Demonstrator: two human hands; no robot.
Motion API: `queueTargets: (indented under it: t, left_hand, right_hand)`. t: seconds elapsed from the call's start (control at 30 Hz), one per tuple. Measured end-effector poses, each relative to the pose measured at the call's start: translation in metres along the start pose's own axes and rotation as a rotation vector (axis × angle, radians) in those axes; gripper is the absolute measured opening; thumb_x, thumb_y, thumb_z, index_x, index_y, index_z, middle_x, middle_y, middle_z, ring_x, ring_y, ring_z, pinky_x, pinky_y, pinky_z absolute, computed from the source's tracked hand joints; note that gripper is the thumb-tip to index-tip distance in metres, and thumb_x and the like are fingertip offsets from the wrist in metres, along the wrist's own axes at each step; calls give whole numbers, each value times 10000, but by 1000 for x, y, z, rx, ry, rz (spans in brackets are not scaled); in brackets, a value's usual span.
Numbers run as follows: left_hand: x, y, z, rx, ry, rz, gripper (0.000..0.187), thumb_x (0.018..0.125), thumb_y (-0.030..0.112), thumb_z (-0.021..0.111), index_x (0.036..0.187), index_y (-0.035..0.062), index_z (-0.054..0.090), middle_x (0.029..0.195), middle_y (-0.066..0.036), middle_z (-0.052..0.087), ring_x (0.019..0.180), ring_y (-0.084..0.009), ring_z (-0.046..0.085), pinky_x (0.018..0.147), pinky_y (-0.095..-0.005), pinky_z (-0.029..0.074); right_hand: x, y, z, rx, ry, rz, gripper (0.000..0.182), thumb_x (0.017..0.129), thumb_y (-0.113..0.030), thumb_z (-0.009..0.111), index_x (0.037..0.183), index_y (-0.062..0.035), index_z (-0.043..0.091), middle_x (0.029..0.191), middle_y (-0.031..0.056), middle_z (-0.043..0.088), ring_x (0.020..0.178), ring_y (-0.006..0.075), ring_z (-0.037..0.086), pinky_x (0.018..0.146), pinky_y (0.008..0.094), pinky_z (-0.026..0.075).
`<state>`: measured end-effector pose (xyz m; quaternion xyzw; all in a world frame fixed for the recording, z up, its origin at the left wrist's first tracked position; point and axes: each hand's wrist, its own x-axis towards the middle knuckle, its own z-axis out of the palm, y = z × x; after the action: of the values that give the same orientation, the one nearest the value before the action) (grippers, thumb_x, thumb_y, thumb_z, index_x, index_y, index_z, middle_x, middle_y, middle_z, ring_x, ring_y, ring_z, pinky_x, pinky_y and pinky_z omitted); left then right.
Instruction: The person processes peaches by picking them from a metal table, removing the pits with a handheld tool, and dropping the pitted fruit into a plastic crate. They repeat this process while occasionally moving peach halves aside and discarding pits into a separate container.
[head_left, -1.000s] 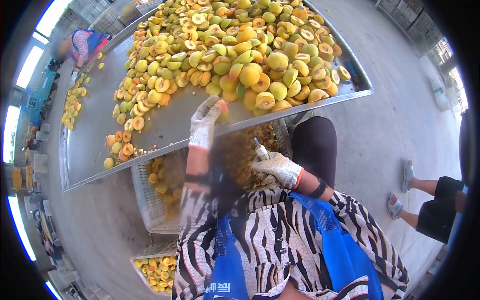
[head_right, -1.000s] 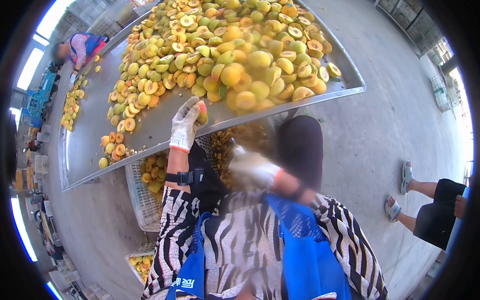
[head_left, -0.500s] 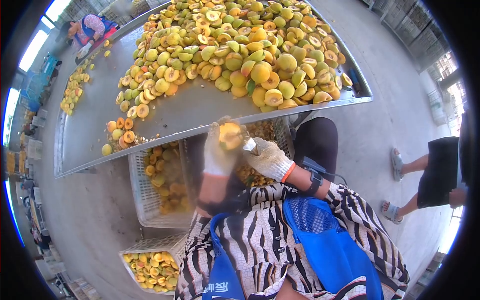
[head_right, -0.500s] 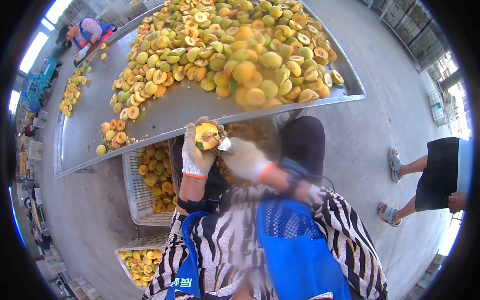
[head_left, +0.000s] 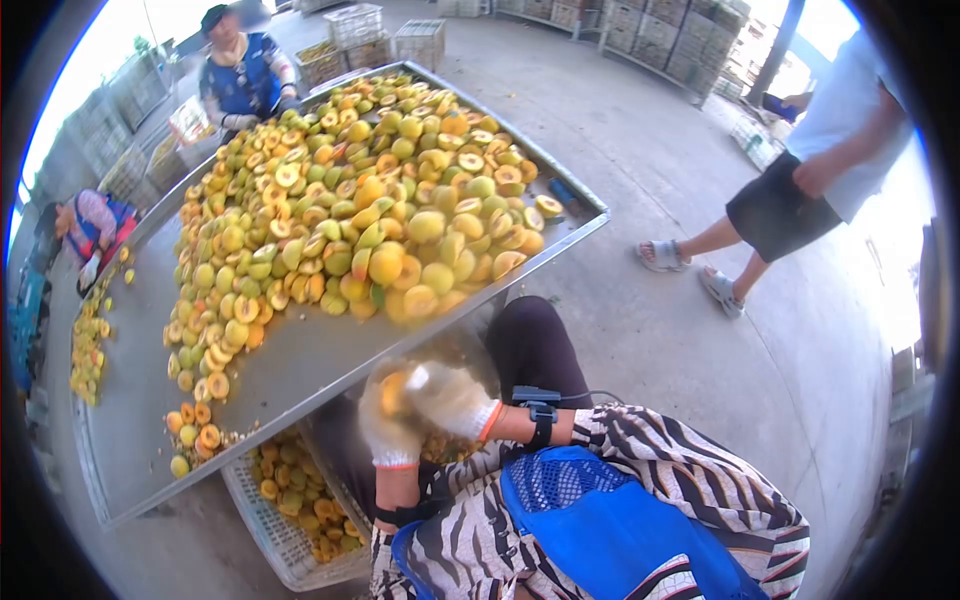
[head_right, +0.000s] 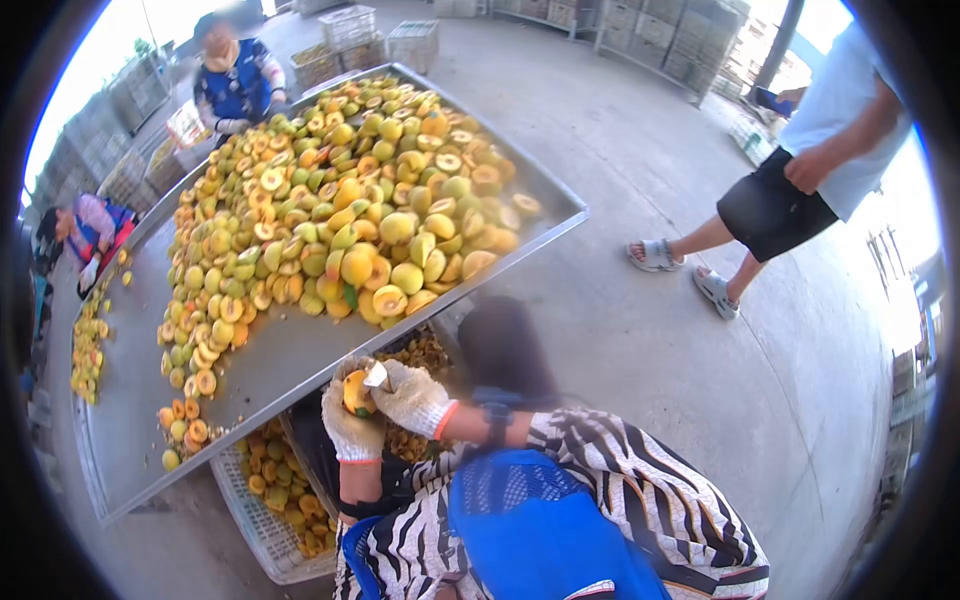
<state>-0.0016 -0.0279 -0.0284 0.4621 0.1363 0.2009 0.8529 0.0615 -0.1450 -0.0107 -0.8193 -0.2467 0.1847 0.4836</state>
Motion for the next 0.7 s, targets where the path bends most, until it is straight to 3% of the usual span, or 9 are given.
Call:
queueTargets:
  t: [0.1, 0.17, 0.43, 0.5, 0.63, 0.7]
  left_hand:
    - [8, -23, -10, -284, 0, -273, 439, 1011, 430, 436, 1287, 106, 545, 1285, -75, 591, 1201, -267, 548, 1042, -432, 434]
    - [14, -31, -7, -388, 65, -395, 416, 1023, 419, 441, 1280, 110, 549, 1260, -63, 603, 1168, -260, 569, 1004, -437, 467]
    - [11, -25, -6, -252, -114, -307, 284, 989, 211, 517, 1216, 56, 588, 1205, -105, 628, 1100, -267, 609, 952, -412, 504]
    - [11, -26, -5, -207, -70, -288, 259, 972, 162, 532, 1193, 43, 597, 1152, -108, 647, 1044, -256, 630, 917, -401, 519]
    - [8, -20, -2, -141, 16, -316, 233, 967, 156, 537, 1163, 49, 605, 1084, -102, 655, 981, -249, 639, 877, -401, 535]
    - [5, -28, -10, -210, 60, -311, 229, 971, 178, 532, 1147, 52, 608, 1065, -107, 654, 963, -256, 639, 865, -409, 539]
  right_hand:
    - [-10, -23, -30, 13, 50, 146, 327, 890, -305, 600, 1127, -79, 609, 1011, 207, 672, 978, 411, 629, 828, 467, 511]
    - [-4, 8, -21, -29, 100, 46, 313, 894, -305, 592, 1106, -75, 615, 997, 212, 671, 966, 409, 631, 819, 472, 512]
    - [-14, -1, -36, -194, 120, 21, 233, 876, -275, 618, 1013, -86, 597, 898, 194, 673, 890, 404, 641, 760, 483, 511]
    - [-14, 0, -33, -264, 109, 15, 222, 876, -280, 637, 990, -95, 592, 876, 180, 670, 858, 397, 644, 722, 483, 511]
    - [-9, 17, -20, -343, 47, -191, 230, 851, -261, 651, 1036, -130, 610, 863, 142, 671, 837, 369, 652, 711, 450, 520]
    - [-11, 9, -21, -398, -31, -325, 268, 827, -231, 637, 1049, -90, 583, 862, 152, 670, 843, 372, 653, 723, 459, 521]
